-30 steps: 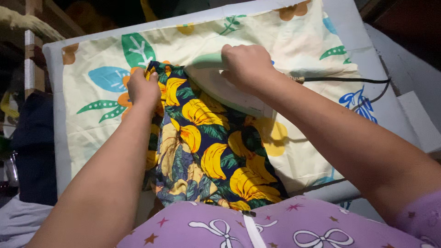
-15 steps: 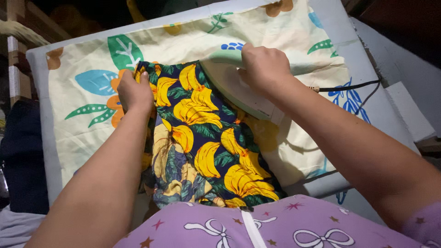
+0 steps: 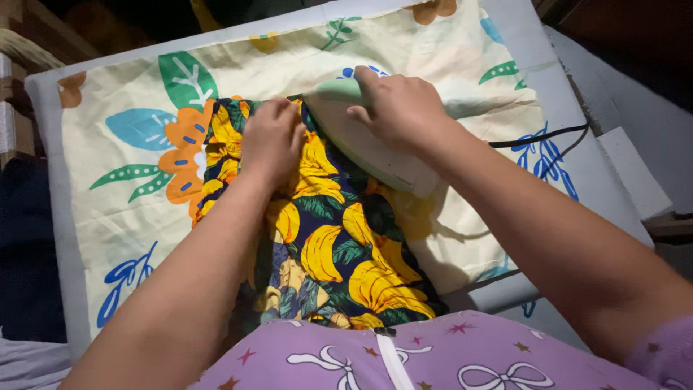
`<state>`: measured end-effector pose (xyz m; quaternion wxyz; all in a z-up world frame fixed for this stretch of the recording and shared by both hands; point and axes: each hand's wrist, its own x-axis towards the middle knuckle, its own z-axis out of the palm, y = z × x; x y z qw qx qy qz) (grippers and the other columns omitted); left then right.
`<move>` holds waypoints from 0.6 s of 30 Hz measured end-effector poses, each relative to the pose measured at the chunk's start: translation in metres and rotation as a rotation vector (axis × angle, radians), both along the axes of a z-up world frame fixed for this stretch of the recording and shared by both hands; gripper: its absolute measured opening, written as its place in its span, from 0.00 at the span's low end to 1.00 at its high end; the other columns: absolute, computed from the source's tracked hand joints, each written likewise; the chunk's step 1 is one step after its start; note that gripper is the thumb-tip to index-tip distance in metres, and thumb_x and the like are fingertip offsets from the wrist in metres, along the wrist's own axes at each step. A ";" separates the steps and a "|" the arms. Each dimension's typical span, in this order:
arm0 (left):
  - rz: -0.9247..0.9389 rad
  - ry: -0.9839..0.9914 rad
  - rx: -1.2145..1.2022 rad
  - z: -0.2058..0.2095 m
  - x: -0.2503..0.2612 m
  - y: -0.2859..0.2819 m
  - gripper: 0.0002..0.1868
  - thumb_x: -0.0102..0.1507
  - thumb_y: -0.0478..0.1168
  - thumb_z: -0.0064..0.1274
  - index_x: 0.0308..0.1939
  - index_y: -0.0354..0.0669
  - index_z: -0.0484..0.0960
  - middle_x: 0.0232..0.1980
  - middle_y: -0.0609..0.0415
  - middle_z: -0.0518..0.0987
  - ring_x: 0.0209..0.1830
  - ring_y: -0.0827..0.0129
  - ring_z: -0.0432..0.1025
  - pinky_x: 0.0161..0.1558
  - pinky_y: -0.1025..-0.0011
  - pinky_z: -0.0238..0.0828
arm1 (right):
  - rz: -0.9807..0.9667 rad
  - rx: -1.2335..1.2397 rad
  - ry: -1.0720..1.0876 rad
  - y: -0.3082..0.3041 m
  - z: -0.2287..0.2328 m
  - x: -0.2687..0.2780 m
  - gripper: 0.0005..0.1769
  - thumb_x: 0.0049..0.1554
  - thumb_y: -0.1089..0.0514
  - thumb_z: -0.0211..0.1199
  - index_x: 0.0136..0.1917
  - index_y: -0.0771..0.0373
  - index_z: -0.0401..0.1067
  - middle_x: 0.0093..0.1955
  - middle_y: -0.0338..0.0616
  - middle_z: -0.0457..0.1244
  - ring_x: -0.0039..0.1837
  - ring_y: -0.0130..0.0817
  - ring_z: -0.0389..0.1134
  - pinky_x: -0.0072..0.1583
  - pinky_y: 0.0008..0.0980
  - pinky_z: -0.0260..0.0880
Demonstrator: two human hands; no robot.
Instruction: The person irons a floral-patterned cloth on an ironing board, then irons a pair of banana-patterned shorts. They smooth the fabric with their hands and use a green iron to press the items.
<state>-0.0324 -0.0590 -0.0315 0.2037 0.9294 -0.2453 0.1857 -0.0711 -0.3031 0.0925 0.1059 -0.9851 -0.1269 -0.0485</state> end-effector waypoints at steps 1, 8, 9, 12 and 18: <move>-0.022 0.024 0.005 -0.003 0.000 -0.004 0.23 0.66 0.47 0.58 0.62 0.41 0.79 0.65 0.47 0.74 0.66 0.52 0.67 0.63 0.51 0.62 | -0.037 -0.013 0.012 0.004 -0.001 0.002 0.28 0.58 0.39 0.63 0.64 0.55 0.64 0.45 0.56 0.69 0.47 0.61 0.71 0.47 0.55 0.69; 0.017 0.081 0.122 -0.009 -0.002 -0.008 0.32 0.68 0.52 0.50 0.71 0.35 0.69 0.73 0.45 0.67 0.74 0.54 0.59 0.69 0.50 0.54 | -0.105 -0.041 -0.018 0.023 -0.008 0.025 0.23 0.62 0.39 0.63 0.59 0.56 0.66 0.43 0.53 0.70 0.48 0.58 0.72 0.48 0.54 0.70; 0.029 0.084 0.152 -0.010 -0.003 -0.007 0.33 0.69 0.53 0.47 0.73 0.37 0.67 0.75 0.46 0.65 0.76 0.54 0.57 0.70 0.50 0.51 | -0.105 -0.044 -0.045 0.026 -0.009 0.031 0.23 0.61 0.39 0.63 0.59 0.56 0.66 0.43 0.54 0.70 0.47 0.58 0.72 0.47 0.54 0.70; 0.056 0.117 0.217 -0.014 -0.006 -0.006 0.34 0.72 0.55 0.39 0.77 0.40 0.61 0.80 0.48 0.59 0.80 0.55 0.50 0.73 0.48 0.43 | -0.094 -0.047 -0.105 0.028 -0.013 0.043 0.23 0.58 0.41 0.65 0.58 0.56 0.67 0.42 0.55 0.69 0.45 0.59 0.72 0.44 0.54 0.71; 0.064 0.154 0.220 -0.017 -0.007 -0.004 0.35 0.73 0.58 0.34 0.80 0.45 0.57 0.82 0.52 0.55 0.82 0.57 0.46 0.76 0.48 0.38 | -0.069 -0.028 -0.069 0.019 -0.014 0.040 0.21 0.59 0.41 0.65 0.53 0.58 0.67 0.43 0.55 0.69 0.47 0.60 0.71 0.47 0.54 0.70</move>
